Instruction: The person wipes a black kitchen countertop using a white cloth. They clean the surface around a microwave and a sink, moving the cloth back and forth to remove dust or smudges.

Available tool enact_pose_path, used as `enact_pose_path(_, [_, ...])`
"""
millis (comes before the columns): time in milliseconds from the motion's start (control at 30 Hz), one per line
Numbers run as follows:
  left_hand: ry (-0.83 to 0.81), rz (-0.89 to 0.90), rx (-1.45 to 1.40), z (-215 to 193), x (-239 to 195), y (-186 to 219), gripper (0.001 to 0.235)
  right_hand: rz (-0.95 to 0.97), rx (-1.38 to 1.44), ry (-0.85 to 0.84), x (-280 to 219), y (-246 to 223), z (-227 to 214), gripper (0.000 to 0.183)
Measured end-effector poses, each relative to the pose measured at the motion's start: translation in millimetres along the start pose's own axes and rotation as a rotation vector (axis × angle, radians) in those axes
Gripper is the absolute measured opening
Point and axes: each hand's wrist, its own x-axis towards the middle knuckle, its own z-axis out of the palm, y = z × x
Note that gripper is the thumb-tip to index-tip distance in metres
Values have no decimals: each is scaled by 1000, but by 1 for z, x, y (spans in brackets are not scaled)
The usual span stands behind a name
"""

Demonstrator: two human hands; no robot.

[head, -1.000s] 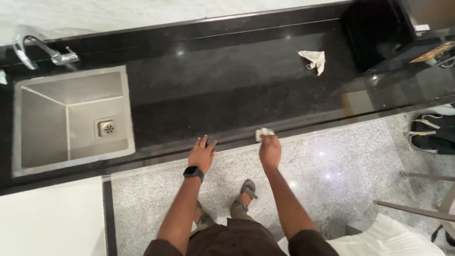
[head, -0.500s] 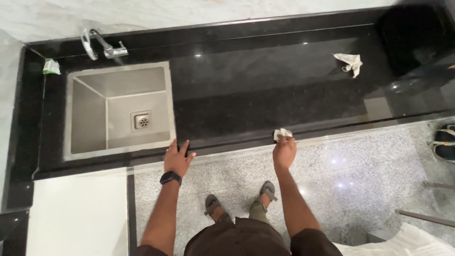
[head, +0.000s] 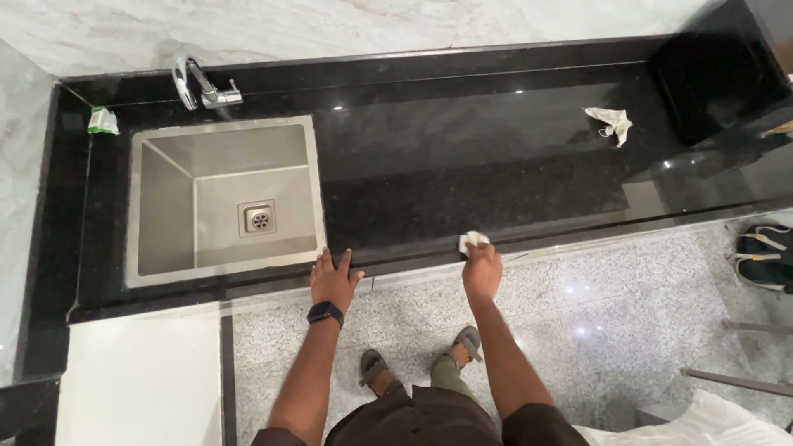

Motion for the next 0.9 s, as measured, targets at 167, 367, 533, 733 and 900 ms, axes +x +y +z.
enact_pose_path(167, [7, 5, 29, -1, 0, 1, 70, -181, -121, 137, -33, -18, 29, 29])
enact_pose_path(367, [17, 7, 25, 10, 4, -4, 68, -543, -223, -126, -36, -28, 27, 45])
enact_pose_path(533, [5, -12, 50, 22, 9, -8, 70, -282, -285, 41, -13, 7, 16, 40])
enact_pose_path(733, [29, 15, 51, 13, 1, -4, 69, -174, -162, -76, -38, -26, 40, 32])
enact_pose_path(900, [35, 5, 52, 9, 1, -4, 69, -469, -182, -95, -27, -6, 49, 33])
